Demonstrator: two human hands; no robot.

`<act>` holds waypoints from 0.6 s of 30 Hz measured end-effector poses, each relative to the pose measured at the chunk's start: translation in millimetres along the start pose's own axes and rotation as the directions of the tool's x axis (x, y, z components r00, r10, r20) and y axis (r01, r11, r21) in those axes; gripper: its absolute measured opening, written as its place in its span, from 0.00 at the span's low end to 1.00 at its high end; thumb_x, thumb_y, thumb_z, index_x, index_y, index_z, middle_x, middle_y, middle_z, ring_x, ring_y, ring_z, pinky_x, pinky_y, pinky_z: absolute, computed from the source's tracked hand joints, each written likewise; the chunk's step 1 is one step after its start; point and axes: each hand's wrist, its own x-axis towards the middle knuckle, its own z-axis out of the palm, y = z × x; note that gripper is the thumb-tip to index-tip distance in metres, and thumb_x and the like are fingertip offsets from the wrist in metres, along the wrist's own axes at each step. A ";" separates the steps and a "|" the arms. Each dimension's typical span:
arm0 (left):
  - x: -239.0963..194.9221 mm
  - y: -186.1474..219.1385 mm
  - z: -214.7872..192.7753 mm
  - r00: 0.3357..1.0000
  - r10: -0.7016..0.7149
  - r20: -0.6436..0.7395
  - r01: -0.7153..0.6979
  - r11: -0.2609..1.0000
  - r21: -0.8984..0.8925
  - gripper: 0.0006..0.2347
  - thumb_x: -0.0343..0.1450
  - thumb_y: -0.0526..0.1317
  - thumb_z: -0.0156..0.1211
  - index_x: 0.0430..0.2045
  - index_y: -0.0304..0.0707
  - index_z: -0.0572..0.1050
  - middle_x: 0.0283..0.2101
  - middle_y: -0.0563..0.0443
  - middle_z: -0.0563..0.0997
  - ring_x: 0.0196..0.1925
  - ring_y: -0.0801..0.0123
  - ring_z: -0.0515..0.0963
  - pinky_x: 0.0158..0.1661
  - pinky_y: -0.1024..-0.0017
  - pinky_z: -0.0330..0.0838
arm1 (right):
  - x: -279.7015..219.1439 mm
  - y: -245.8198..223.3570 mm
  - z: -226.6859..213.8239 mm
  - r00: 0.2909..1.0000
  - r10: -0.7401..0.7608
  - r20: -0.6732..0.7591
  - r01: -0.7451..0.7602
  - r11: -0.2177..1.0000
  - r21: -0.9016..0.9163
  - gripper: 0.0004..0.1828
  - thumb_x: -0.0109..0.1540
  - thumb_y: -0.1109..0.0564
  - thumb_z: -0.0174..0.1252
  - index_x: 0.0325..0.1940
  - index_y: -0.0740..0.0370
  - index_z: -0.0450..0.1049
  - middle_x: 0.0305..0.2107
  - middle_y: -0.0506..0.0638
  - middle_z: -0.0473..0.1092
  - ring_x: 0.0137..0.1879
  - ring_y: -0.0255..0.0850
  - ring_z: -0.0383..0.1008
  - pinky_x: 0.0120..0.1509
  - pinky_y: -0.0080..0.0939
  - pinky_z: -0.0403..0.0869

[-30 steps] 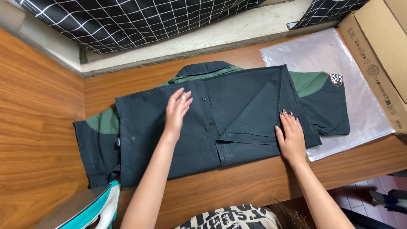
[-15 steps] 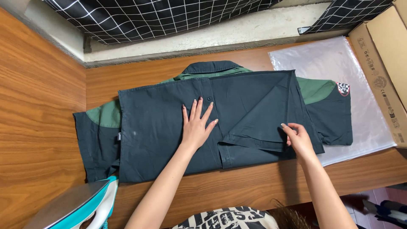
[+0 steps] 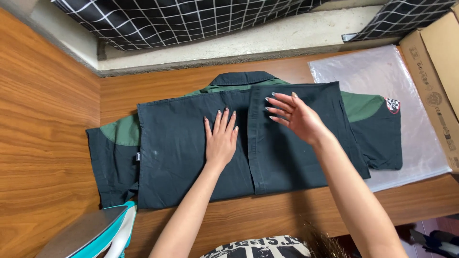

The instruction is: The person irons a dark green jacket laid flat on a wooden table, then folds it neatly. The jacket is placed into a clear plastic bag, which is then put into a cardboard box that is closed and set aside.

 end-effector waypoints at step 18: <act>3.2 3.0 -3.5 0.999 -0.012 0.049 0.009 0.998 0.057 0.25 0.89 0.52 0.39 0.87 0.61 0.59 0.91 0.51 0.57 0.92 0.54 0.52 0.85 0.30 0.33 | 59.9 148.6 38.0 0.725 -0.621 0.298 0.132 -0.300 -0.945 0.30 0.76 0.32 0.60 0.76 0.48 0.73 0.63 0.46 0.71 0.74 0.47 0.71 0.75 0.54 0.70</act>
